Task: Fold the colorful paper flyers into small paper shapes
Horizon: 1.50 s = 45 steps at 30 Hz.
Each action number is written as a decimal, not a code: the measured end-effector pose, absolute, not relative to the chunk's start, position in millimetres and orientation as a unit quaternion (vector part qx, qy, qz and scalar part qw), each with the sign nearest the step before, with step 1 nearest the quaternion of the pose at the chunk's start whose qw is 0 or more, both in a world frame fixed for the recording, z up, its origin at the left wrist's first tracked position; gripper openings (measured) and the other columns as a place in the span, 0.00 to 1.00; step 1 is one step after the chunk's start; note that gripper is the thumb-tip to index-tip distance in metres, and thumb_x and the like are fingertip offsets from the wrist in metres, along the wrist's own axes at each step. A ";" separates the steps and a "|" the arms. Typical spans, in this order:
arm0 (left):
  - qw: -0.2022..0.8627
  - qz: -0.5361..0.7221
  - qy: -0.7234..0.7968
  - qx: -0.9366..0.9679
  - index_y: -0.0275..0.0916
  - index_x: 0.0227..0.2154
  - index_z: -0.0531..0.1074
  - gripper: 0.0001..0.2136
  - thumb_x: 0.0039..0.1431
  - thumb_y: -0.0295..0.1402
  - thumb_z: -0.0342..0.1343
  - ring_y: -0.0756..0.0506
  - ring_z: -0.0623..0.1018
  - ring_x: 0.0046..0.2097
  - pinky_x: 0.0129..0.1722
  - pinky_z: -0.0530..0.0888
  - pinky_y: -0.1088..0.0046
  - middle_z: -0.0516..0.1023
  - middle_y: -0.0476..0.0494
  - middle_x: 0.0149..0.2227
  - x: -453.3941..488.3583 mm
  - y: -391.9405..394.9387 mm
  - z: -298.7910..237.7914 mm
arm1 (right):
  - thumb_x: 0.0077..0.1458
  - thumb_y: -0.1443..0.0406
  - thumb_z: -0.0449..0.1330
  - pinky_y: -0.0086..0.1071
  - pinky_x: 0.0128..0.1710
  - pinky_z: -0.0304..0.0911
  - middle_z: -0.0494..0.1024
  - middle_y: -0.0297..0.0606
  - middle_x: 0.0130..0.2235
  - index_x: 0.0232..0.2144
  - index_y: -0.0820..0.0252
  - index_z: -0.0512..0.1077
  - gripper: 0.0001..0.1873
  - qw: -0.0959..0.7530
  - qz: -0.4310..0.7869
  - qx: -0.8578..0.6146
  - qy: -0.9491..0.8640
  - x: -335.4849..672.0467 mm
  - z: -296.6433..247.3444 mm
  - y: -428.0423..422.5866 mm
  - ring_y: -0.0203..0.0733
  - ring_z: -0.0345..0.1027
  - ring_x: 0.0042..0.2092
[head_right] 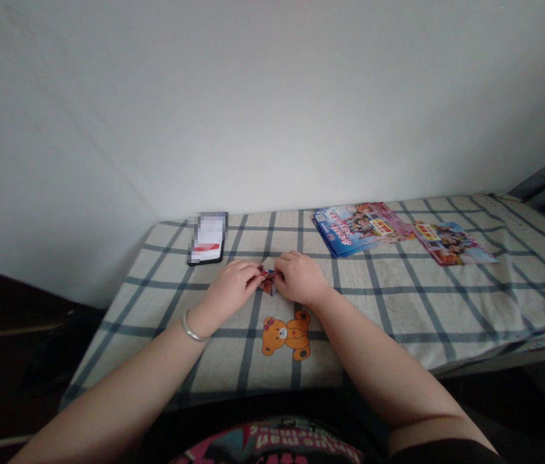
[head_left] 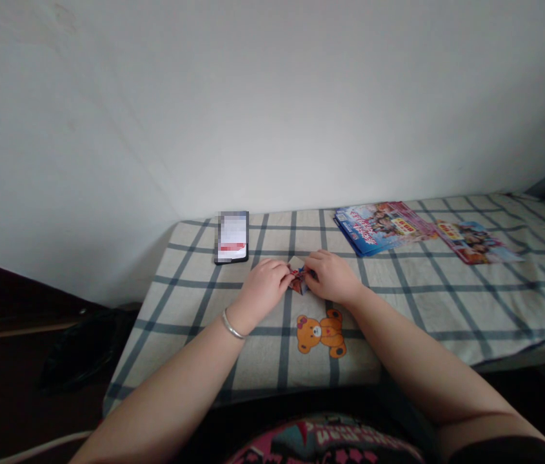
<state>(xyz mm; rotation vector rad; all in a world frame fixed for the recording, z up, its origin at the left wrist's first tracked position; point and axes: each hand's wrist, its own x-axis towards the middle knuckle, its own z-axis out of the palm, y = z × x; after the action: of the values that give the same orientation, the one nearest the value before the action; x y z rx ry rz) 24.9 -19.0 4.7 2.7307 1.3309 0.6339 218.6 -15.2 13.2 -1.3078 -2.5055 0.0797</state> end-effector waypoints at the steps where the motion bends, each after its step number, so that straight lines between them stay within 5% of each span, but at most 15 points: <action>1: 0.018 0.207 0.428 0.879 0.36 0.32 0.75 0.06 0.63 0.30 0.54 0.43 0.75 0.42 0.47 0.72 0.63 0.79 0.43 0.38 25.1 -18.7 4.7 | 0.54 0.68 0.54 0.34 0.42 0.59 0.75 0.41 0.35 0.31 0.61 0.71 0.06 0.164 0.030 -0.457 -0.874 218.4 12.5 -15.3 0.43 0.65 0.40; 8: 0.004 0.199 0.433 0.879 0.37 0.36 0.76 0.08 0.64 0.33 0.52 0.43 0.75 0.43 0.46 0.73 0.62 0.80 0.42 0.39 23.5 -18.6 7.3 | 0.55 0.66 0.56 0.36 0.47 0.60 0.76 0.41 0.41 0.38 0.61 0.74 0.09 0.175 0.045 -0.457 -0.871 217.4 9.7 -15.4 0.44 0.66 0.44; 23: -0.026 0.191 0.459 0.867 0.38 0.29 0.73 0.12 0.66 0.35 0.50 0.44 0.74 0.38 0.39 0.67 0.66 0.78 0.44 0.32 24.2 -10.5 2.8 | 0.58 0.67 0.56 0.31 0.40 0.60 0.76 0.38 0.33 0.30 0.61 0.74 0.07 0.218 0.092 -0.482 -0.843 217.1 3.9 -5.0 0.39 0.67 0.37; 31: 0.002 0.232 0.487 0.842 0.39 0.40 0.70 0.07 0.63 0.36 0.55 0.44 0.76 0.37 0.39 0.66 0.65 0.79 0.47 0.34 26.8 -10.8 5.1 | 0.60 0.63 0.56 0.32 0.40 0.60 0.79 0.38 0.36 0.35 0.58 0.75 0.09 0.222 0.090 -0.524 -0.817 217.4 3.2 -4.4 0.41 0.71 0.39; 45: 0.009 0.241 0.503 0.830 0.37 0.41 0.70 0.08 0.60 0.33 0.57 0.43 0.74 0.39 0.39 0.68 0.66 0.77 0.45 0.34 25.0 -7.5 -4.0 | 0.59 0.62 0.57 0.32 0.38 0.59 0.78 0.38 0.37 0.34 0.57 0.74 0.07 0.220 0.095 -0.570 -0.786 211.5 1.1 -2.6 0.41 0.71 0.40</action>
<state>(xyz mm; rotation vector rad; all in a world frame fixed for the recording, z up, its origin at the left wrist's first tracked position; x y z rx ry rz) 25.0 -7.5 -4.0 2.5919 1.5705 0.7524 211.5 -2.6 1.1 -1.5779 -2.1729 0.2621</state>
